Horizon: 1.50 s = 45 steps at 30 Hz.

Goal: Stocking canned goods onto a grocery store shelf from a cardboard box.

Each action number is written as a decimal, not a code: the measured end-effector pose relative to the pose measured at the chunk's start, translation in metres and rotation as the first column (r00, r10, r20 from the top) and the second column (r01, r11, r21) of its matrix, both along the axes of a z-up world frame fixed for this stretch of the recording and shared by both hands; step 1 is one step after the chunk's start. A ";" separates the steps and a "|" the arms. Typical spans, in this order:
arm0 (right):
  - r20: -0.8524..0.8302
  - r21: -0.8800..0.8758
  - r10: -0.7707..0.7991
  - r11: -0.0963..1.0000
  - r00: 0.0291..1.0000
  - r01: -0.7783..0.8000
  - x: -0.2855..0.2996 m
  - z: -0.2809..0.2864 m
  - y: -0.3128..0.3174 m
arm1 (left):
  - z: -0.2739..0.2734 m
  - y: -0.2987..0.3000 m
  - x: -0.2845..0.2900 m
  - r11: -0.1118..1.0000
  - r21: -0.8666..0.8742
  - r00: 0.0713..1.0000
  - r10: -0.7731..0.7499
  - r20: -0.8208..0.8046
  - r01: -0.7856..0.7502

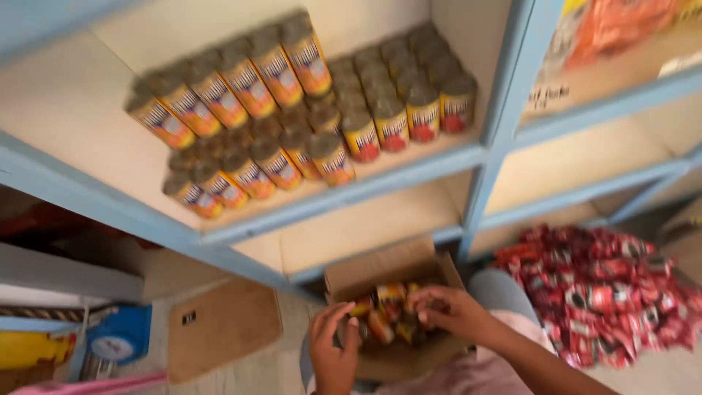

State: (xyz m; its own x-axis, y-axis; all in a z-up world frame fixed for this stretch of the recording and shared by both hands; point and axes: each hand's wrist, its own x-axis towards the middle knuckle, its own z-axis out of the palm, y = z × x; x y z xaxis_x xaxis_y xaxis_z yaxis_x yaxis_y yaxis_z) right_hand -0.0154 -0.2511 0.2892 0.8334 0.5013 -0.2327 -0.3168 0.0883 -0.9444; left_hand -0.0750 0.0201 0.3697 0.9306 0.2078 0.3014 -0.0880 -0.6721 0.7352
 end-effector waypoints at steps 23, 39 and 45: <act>0.201 -0.614 0.225 0.787 0.953 -0.056 -0.008 -0.084 -0.012 | -0.163 0.002 0.041 0.982 0.039 0.927 -0.163 -0.338 0.186; 0.041 -0.638 0.257 0.750 0.966 -0.172 0.027 -0.311 0.030 | -0.271 -0.018 0.086 0.761 0.334 0.454 0.059 -0.889 0.556; -0.094 -0.526 0.188 0.825 0.978 -0.209 0.032 -0.278 0.032 | -0.243 -0.031 0.078 0.667 0.303 0.351 0.067 -0.934 0.680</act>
State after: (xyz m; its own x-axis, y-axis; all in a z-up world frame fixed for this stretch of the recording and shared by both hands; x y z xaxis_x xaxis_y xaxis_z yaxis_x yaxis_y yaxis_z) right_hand 0.0165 -0.2196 0.0116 0.7150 0.4459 -0.5385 -0.3079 -0.4907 -0.8151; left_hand 0.0030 -0.0107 0.1263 0.6616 -0.0229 -0.7495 -0.0149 -0.9997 0.0174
